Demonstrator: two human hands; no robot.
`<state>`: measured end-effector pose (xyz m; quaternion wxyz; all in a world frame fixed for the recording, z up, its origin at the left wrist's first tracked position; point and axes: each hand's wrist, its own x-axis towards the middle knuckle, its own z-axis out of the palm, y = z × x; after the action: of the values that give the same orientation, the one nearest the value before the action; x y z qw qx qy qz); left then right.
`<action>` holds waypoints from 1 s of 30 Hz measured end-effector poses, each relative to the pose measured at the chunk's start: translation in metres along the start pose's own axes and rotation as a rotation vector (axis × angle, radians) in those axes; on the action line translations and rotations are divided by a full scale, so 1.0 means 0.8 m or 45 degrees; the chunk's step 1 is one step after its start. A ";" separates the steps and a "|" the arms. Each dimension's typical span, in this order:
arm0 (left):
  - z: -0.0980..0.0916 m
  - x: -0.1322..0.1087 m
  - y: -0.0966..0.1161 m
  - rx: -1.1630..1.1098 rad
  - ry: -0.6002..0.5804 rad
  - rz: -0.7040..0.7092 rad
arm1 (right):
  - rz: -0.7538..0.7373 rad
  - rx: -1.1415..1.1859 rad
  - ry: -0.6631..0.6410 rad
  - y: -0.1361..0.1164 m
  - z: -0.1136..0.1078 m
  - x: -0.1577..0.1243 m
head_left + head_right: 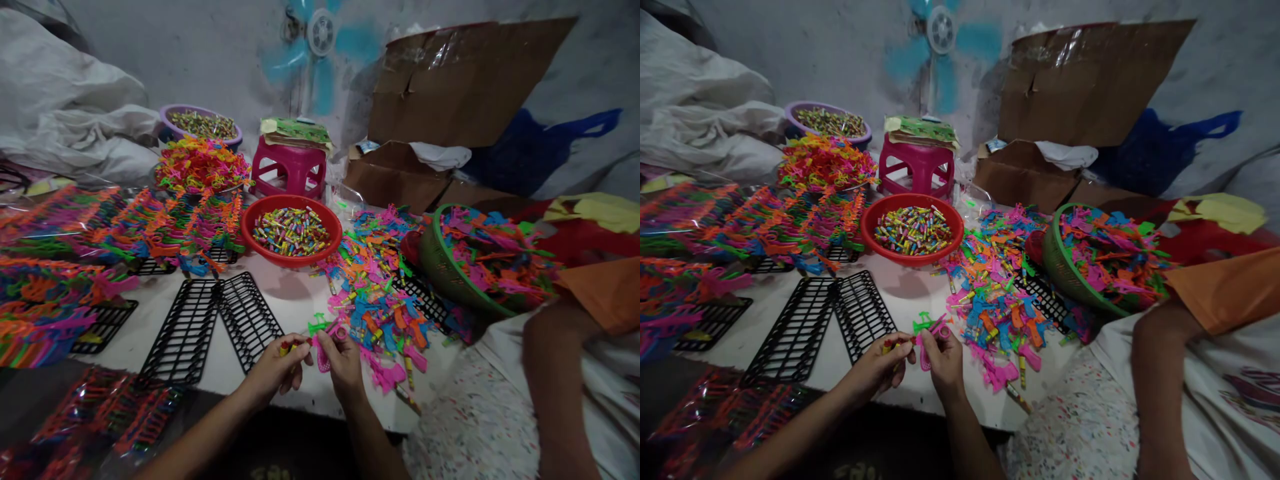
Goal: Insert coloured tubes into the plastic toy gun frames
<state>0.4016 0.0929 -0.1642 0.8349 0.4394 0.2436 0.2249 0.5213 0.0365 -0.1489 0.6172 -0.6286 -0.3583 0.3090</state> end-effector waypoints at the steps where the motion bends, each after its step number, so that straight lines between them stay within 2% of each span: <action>1: -0.001 0.000 0.001 0.012 -0.019 -0.010 | 0.005 -0.005 -0.005 -0.001 0.000 0.000; 5: -0.001 -0.002 0.006 0.054 -0.095 -0.045 | -0.013 0.015 0.024 -0.002 0.007 -0.007; 11: 0.006 0.002 0.001 0.058 -0.153 -0.059 | -0.051 0.022 0.168 0.004 0.017 -0.010; 13: 0.007 0.007 -0.005 0.036 -0.083 -0.082 | 0.006 -0.100 0.091 0.005 0.002 0.005; 15: 0.005 0.014 -0.013 0.014 0.045 -0.110 | 0.066 -0.346 0.028 0.004 -0.027 0.030; 16: 0.002 0.017 -0.018 0.022 0.111 -0.114 | 0.074 -0.525 0.074 0.004 -0.046 0.044; 17: -0.002 0.020 -0.024 0.050 0.173 -0.112 | 0.060 -0.737 0.195 0.003 -0.065 0.058; 19: -0.012 0.024 -0.039 0.209 0.259 -0.075 | -0.018 -1.186 0.518 0.005 -0.097 0.083; 20: -0.017 0.025 -0.048 0.346 0.280 -0.023 | -0.079 -1.348 0.614 0.008 -0.107 0.093; 21: -0.022 0.026 -0.058 0.514 0.286 0.063 | -0.152 -1.452 0.619 0.011 -0.113 0.103; 23: -0.030 0.026 -0.078 0.888 0.241 0.349 | -0.325 -1.490 0.428 0.015 -0.110 0.119; 25: -0.037 0.026 -0.095 1.208 0.145 0.709 | -0.497 -1.446 0.238 0.011 -0.093 0.136; 27: -0.045 0.026 -0.104 1.412 0.087 1.011 | -0.580 -1.506 0.142 -0.005 -0.070 0.160; 29: -0.052 0.028 -0.104 1.526 0.108 1.206 | -0.581 -1.635 0.054 -0.028 -0.045 0.192; 30: -0.055 0.029 -0.102 1.561 0.127 1.247 | -0.571 -1.698 -0.004 -0.039 -0.033 0.211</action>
<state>0.4058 0.0923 -0.2593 0.2373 0.8685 0.1399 0.4120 0.6347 0.1618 -0.1070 0.1485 -0.7834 -0.5933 -0.1103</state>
